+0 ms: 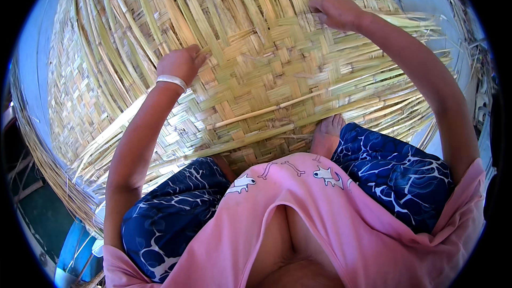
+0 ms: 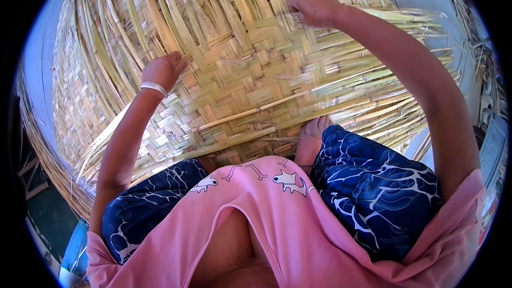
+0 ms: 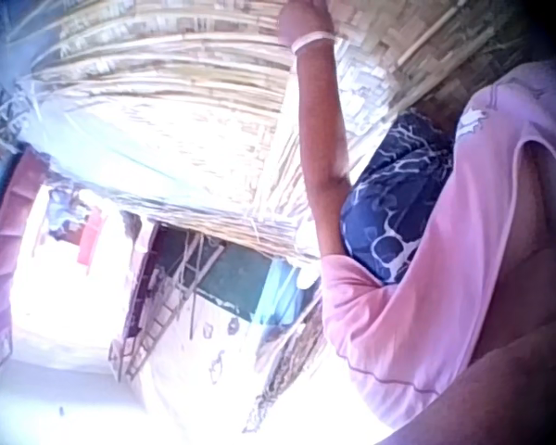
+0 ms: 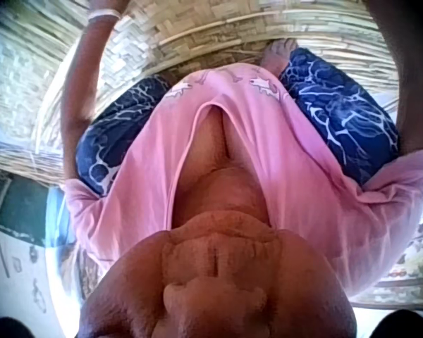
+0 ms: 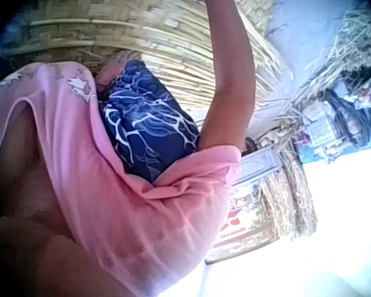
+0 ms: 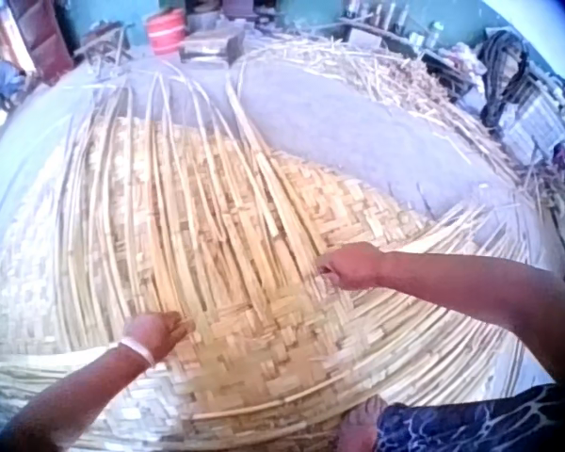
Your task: The person weaves a large flat mat or basket base using dried palm leaves. They sit on the floor and interlace the leaves by hand, periodically picking up new strips and integrating them into the existing pattern.
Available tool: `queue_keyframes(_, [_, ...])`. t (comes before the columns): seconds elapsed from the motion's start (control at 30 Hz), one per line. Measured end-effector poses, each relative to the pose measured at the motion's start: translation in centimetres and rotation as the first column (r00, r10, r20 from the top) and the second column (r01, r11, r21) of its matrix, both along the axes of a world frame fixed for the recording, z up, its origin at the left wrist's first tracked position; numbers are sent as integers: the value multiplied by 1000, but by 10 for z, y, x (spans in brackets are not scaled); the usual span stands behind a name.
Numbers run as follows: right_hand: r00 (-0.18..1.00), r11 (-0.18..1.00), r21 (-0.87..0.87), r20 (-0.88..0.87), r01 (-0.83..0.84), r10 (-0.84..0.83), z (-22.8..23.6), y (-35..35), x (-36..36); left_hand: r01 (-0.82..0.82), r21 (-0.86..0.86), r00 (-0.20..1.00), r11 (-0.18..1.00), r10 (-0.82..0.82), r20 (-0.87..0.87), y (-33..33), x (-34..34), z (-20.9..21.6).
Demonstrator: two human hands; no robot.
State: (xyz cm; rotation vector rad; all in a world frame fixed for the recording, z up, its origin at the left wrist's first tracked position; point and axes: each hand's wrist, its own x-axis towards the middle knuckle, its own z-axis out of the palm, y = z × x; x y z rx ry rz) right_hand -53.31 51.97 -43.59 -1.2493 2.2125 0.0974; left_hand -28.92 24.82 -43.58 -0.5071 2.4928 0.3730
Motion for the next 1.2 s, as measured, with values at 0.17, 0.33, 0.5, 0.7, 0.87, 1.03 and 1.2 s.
queue_keyframes(0.17, [999, 996, -94, -43, -9, 5, 5, -3, -12, 199, -185, 784, 962, -269, -559, 12, 13, -14])
queue_keyframes(0.33, [995, 995, -86, -92, -52, 44, 13, -14, -16, 364, -161, 674, 917, -379, -634, 53, -7, -40])
queue_keyframes(0.5, [996, 990, -140, -89, -35, 23, 7, -11, -13, 348, -199, 726, 916, -397, -562, 59, -16, -49])
queue_keyframes(0.7, [999, 985, -169, 11, -38, 41, -5, -10, -23, 348, -191, 703, 918, -390, -595, 61, -21, -49])
queue_keyframes(0.87, [997, 992, -124, 80, 6, 4, 6, -1, -13, 363, -183, 676, 914, -394, -623, 58, -19, -51])
queue_keyframes(1.03, [999, 998, -61, 44, -21, 24, 12, -4, -7, 372, -197, 649, 907, -405, -644, 57, -19, -52])
queue_keyframes(1.2, [994, 998, -54, -113, -19, 13, 1, 0, 1, 388, -252, 603, 887, -451, -658, 59, -20, -54])
